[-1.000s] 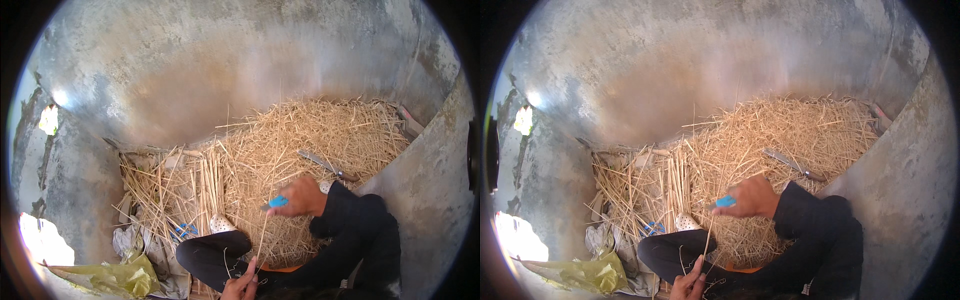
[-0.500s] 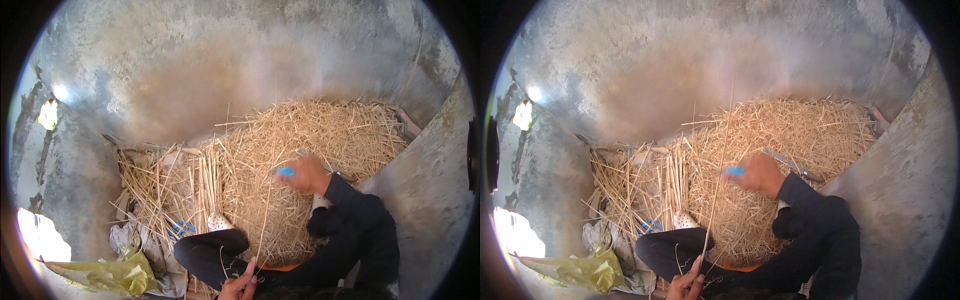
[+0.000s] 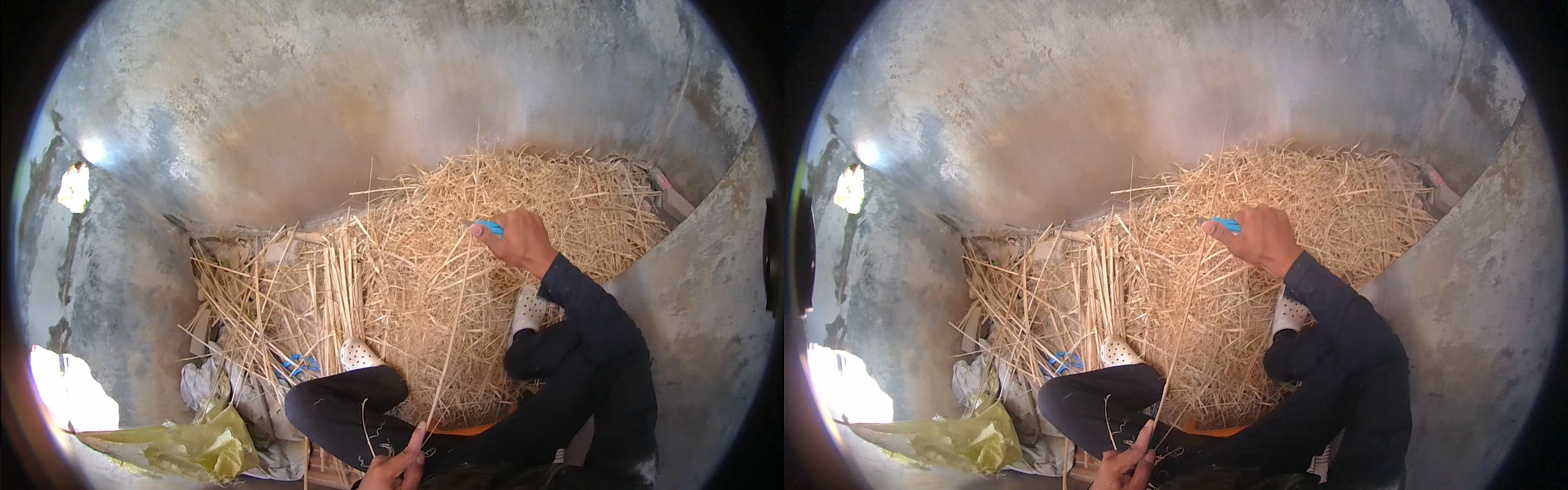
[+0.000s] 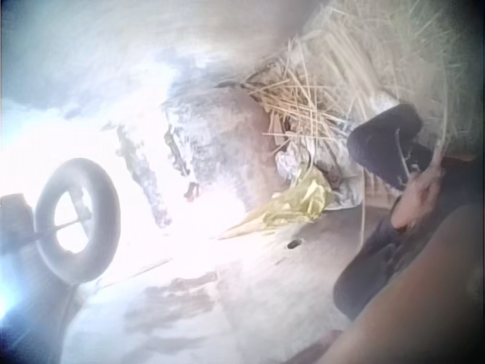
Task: The person sits on the floor and uses a knife to strip the outer layers and branches from long, thin sticks. They hold the stick with one hand and scrape it with the other, occasionally rotating the stick to access different sides. The processed sticks are placed in a pile to the left.
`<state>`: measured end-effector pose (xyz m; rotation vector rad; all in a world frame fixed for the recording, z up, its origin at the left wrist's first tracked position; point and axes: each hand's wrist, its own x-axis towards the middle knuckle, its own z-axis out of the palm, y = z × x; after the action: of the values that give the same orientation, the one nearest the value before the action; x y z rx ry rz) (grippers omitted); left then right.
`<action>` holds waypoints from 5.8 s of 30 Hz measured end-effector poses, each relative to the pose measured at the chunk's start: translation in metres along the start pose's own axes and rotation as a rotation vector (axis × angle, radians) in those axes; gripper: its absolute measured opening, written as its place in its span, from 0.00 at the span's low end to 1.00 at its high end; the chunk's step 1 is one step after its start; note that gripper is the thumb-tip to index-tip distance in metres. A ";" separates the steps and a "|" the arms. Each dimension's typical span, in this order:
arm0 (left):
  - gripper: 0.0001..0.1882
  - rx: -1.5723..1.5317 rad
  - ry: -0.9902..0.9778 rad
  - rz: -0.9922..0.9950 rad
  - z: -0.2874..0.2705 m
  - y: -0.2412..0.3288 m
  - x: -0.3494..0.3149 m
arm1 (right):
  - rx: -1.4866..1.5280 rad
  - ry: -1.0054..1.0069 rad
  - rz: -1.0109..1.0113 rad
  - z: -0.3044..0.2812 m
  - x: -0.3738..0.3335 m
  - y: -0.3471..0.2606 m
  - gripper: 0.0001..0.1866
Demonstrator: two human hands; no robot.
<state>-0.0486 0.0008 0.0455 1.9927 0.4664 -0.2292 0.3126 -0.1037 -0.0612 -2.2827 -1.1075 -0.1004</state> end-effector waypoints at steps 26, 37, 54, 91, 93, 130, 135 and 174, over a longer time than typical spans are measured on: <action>0.22 -0.343 -0.076 -0.109 0.012 -0.022 0.004 | 0.569 0.384 0.726 -0.045 0.045 0.149 0.42; 0.30 -0.689 -0.269 0.090 0.034 -0.047 0.110 | 1.209 0.046 0.293 -0.026 0.021 -0.009 0.17; 0.22 0.006 0.085 0.412 0.045 -0.118 0.171 | 0.909 0.361 -0.205 -0.162 0.110 -0.068 0.19; 0.11 -1.430 0.459 0.864 -0.043 0.108 0.122 | 1.226 0.526 0.039 -0.081 -0.014 -0.182 0.19; 0.13 -1.501 0.444 0.826 -0.027 0.104 0.119 | 1.376 0.573 0.039 -0.096 -0.015 -0.195 0.19; 0.28 -1.788 -1.055 0.108 0.016 -0.043 0.040 | -0.167 0.199 -0.454 -0.051 -0.103 -0.164 0.34; 0.28 -1.725 -0.965 -0.032 0.026 -0.053 0.022 | -0.275 0.225 -0.112 -0.064 -0.067 -0.129 0.34; 0.27 -0.618 -0.160 0.274 0.034 -0.029 0.010 | 1.241 0.104 0.190 -0.042 -0.080 -0.126 0.15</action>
<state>-0.0499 -0.0157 0.0027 1.3965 0.1301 -0.0581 0.1752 -0.1217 0.0087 -1.2111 -0.5828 0.4263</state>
